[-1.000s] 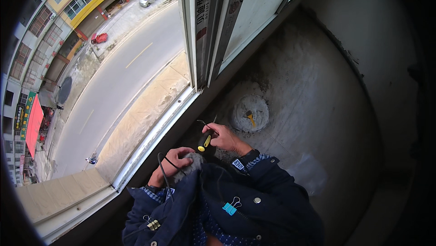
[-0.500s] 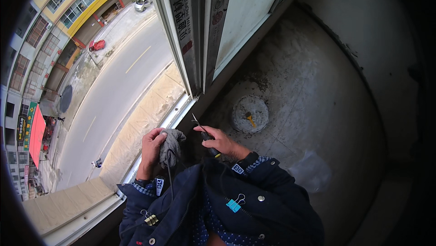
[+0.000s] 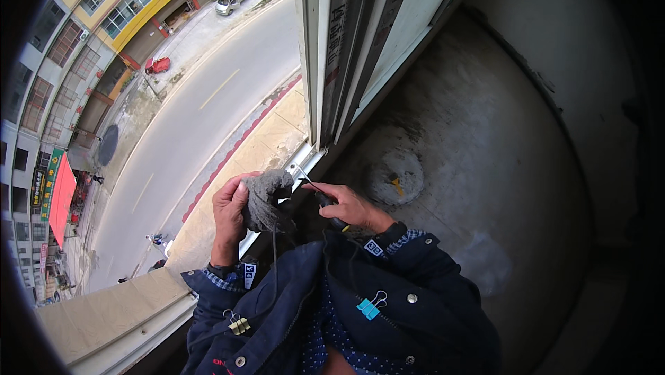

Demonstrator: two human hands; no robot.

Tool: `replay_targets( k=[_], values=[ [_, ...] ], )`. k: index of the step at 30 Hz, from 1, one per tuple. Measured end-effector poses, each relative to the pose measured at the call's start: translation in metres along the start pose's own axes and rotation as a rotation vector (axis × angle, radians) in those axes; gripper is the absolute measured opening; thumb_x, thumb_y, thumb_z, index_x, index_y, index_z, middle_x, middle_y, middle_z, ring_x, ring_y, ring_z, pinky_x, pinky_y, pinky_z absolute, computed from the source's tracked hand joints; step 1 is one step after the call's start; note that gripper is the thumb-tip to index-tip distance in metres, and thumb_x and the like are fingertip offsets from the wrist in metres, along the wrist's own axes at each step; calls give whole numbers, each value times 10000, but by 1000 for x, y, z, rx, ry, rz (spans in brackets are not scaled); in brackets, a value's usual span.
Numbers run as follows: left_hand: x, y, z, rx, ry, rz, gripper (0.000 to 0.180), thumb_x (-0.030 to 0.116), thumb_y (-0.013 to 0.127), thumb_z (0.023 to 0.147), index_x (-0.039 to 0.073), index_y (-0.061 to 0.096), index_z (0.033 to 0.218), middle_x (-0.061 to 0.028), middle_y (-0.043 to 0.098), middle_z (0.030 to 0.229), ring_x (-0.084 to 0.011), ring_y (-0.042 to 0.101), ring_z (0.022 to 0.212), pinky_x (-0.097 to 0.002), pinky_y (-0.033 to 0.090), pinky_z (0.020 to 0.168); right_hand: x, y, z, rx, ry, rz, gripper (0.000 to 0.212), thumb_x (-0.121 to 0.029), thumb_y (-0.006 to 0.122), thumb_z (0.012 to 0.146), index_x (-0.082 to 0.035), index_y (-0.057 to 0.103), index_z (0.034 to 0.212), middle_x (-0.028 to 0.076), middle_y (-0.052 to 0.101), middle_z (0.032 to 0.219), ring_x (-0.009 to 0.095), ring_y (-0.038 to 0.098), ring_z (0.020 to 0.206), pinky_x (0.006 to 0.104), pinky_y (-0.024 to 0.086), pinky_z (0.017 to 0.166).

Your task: The person uses a screwdriver and a cloth to scrape and clean the window frame and sill. They repeatedly scrape along the frame, wipe with the cloth, and inspect the area. The person then closes the window and walks away from the window.

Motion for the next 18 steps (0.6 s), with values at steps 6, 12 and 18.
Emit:
replay_targets(
  k=[6, 12, 18],
  values=[
    [17, 45, -14, -180, -7, -287, 313, 258, 612, 1057, -18, 673, 1193, -155, 682, 1304, -241, 619, 1237, -400, 478, 1081, -40, 20, 32, 18, -214, -54, 407, -109, 742, 927, -18, 670, 1318, 80, 747, 1204, 139, 670, 1088, 320, 527, 966],
    [27, 45, -27, -283, 98, -232, 293, 274, 572, 1076, 23, 680, 1180, -145, 674, 1343, -241, 589, 1288, -395, 434, 1120, -42, 31, 38, -49, -240, -19, 327, -28, 721, 926, -6, 687, 1251, 69, 747, 1160, 136, 677, 1061, 307, 542, 927],
    [32, 14, -39, -98, 161, -117, 267, 249, 576, 1075, 34, 706, 1165, -128, 674, 1366, -220, 587, 1296, -373, 425, 1124, -41, 31, 52, -35, -161, 172, 302, -24, 645, 988, 14, 655, 1287, 46, 721, 1199, 126, 653, 1091, 299, 524, 961]
  ],
)
Point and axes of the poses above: each hand's wrist, its own z-axis towards the middle knuckle, its own y-axis out of the palm, x = y × z, the point moved 8 cm from there along z, towards the middle knuckle
